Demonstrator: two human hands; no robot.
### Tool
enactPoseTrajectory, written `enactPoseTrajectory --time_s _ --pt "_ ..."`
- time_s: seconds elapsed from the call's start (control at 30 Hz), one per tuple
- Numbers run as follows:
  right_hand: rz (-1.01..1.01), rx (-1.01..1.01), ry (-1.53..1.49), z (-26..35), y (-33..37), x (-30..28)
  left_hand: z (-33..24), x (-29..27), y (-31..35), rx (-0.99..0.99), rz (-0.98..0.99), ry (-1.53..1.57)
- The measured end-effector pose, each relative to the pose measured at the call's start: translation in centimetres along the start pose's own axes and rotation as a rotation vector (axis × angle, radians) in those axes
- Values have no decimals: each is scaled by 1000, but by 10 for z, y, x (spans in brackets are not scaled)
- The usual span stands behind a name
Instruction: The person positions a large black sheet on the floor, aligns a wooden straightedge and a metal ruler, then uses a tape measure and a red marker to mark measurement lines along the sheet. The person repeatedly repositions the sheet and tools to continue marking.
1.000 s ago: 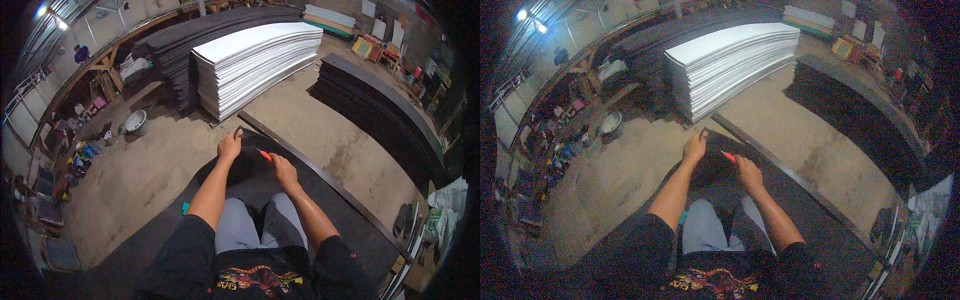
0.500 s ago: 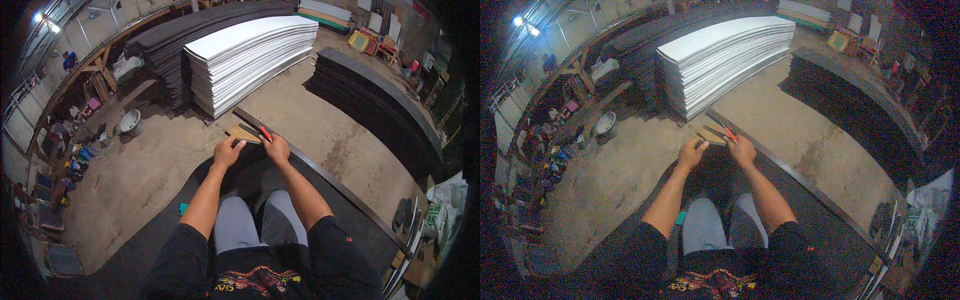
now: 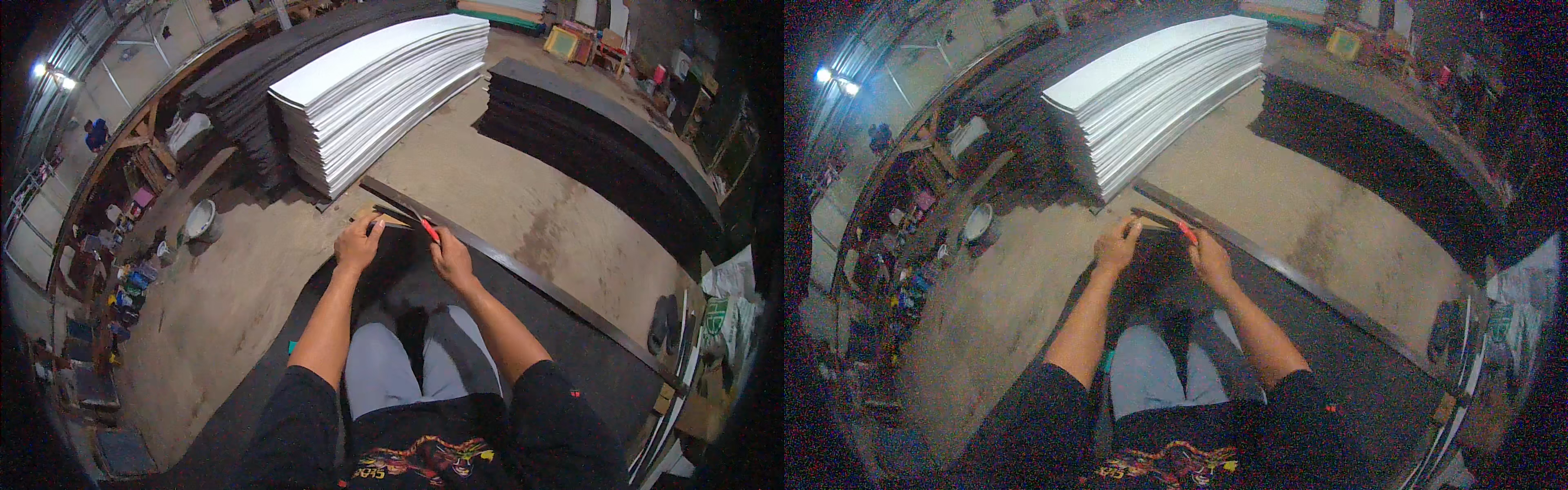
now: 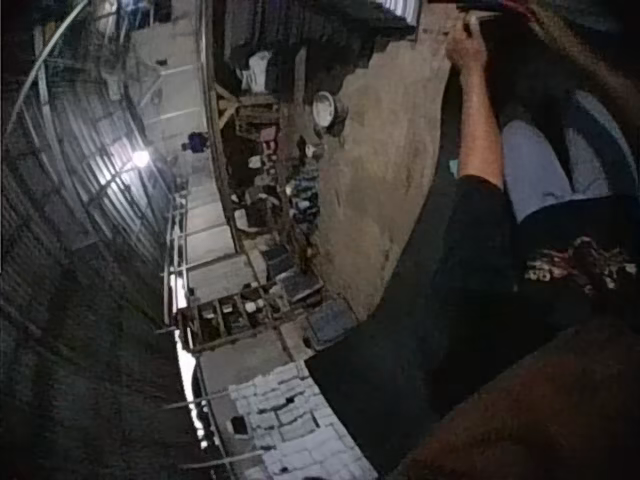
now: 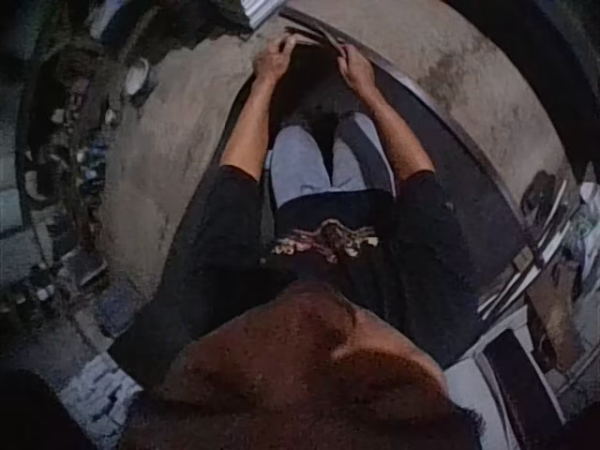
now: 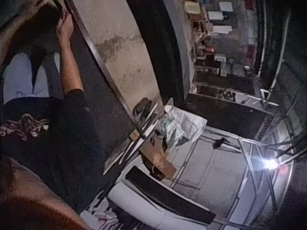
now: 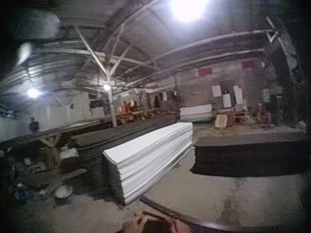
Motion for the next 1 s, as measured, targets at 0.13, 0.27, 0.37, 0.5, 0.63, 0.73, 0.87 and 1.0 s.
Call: enactPoseTrajectory --time_s 0.13,0.27,0.37,0.5,0.63,0.73,0.87,1.0 --pt "82 8 188 -22 40 -2 -3 19 -12 11 -39 20" --pt "111 30 305 -44 40 8 -9 24 -17 -77 11 40" --pt "97 -7 316 -43 31 13 -1 23 -21 -136 78 72" --pt "170 52 362 -35 21 13 -3 16 -21 -135 77 34" --pt "203 -24 364 -29 22 8 4 20 -20 -109 30 45" --pt "156 -56 365 -36 23 11 0 18 -20 -93 28 52" --pt "171 15 390 -27 17 9 1 16 -17 -72 12 50" --pt "200 79 397 -25 15 6 5 15 -16 -98 49 82"
Point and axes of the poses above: each hand's wrist, its own y-axis away from the middle knuckle, its own x-axis out of the palm, z = x × y, the point moved 2 cm from there along -y, towards the middle knuckle, and after that the axes turned 13 degrees about -y, right-handed, at the moved point
